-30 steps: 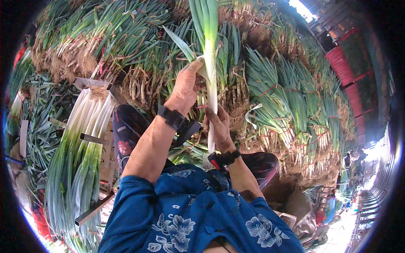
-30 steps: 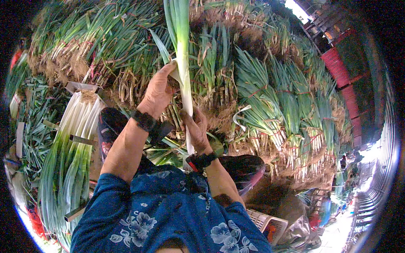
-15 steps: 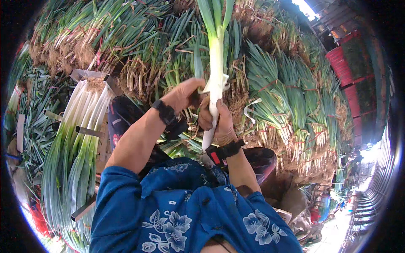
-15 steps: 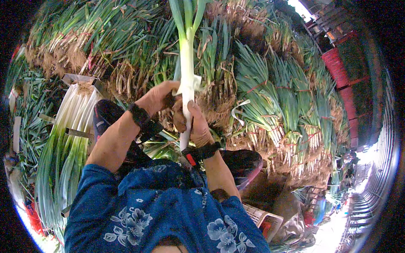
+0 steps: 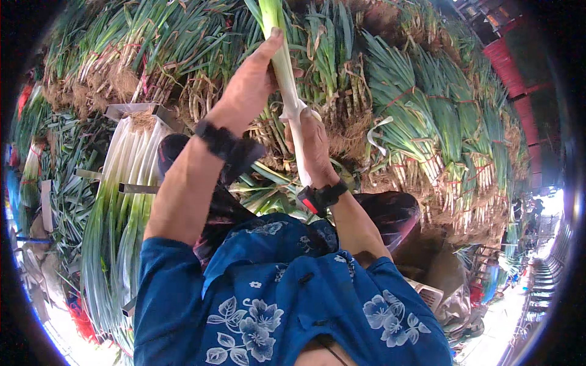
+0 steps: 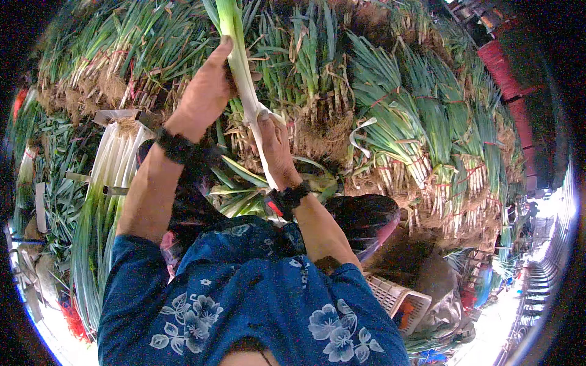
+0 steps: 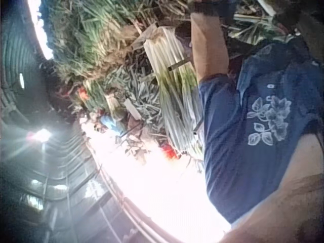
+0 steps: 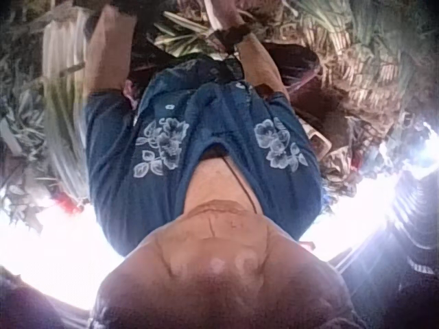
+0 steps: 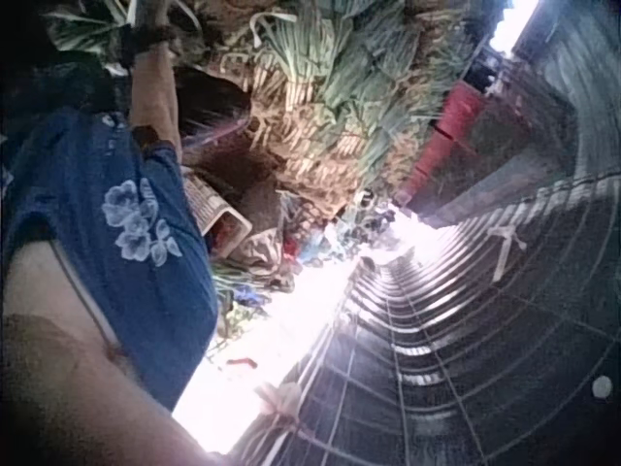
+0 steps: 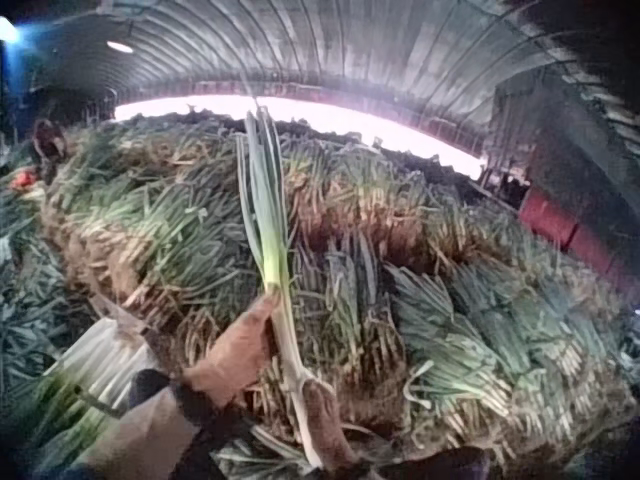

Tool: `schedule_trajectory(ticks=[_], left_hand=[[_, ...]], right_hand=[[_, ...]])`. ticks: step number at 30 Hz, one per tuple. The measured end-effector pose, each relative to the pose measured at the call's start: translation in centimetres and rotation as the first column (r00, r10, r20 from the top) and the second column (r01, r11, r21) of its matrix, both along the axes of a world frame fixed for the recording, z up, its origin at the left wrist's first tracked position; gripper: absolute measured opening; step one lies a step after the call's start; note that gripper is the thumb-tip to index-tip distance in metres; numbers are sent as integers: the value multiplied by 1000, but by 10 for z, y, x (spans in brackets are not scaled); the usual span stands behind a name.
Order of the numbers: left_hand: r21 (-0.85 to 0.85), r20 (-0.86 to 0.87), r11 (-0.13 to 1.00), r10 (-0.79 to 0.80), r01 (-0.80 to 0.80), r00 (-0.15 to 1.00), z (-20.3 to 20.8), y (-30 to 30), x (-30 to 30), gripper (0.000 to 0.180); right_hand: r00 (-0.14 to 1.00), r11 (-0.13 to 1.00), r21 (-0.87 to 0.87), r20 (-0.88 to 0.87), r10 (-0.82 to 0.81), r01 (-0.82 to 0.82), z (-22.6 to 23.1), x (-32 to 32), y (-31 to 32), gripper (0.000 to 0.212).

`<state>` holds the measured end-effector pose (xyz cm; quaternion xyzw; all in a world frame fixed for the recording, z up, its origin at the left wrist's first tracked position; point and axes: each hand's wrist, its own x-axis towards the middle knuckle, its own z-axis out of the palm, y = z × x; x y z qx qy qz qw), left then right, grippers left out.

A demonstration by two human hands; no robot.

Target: The person peels the outer layers from green onions by hand, one at a time, and places the cleaned green onions into a metal rack. After filling the rack, the person gathers the green onions and moves them to a pile.

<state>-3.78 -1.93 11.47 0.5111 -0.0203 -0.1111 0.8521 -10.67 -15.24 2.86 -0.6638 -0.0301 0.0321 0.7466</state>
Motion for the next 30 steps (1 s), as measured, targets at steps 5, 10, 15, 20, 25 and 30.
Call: schedule_trajectory(ticks=[5,10,15,20,25,30], left_hand=[[-231,23,953,206,-195,978,-13,17,24,29],[-275,-164,899,306,-342,938,-20,-4,-1,1],[-199,-99,875,429,-440,898,-38,-4,-17,31],[-177,-61,874,448,-452,892,-39,47,-8,32],[-309,102,795,573,-522,813,-19,108,9,28],[-354,-104,774,525,-525,845,-44,152,49,34]], right_hand=[[904,886,423,-275,327,-192,41,12,29,54],[948,960,259,-262,178,-109,26,29,-4,36],[987,908,413,-104,119,-66,-26,18,-31,36],[974,798,602,-153,168,-43,-35,10,-45,34],[928,713,672,-364,83,200,-30,40,-34,21],[977,816,559,-213,-32,149,-14,26,-50,15]])
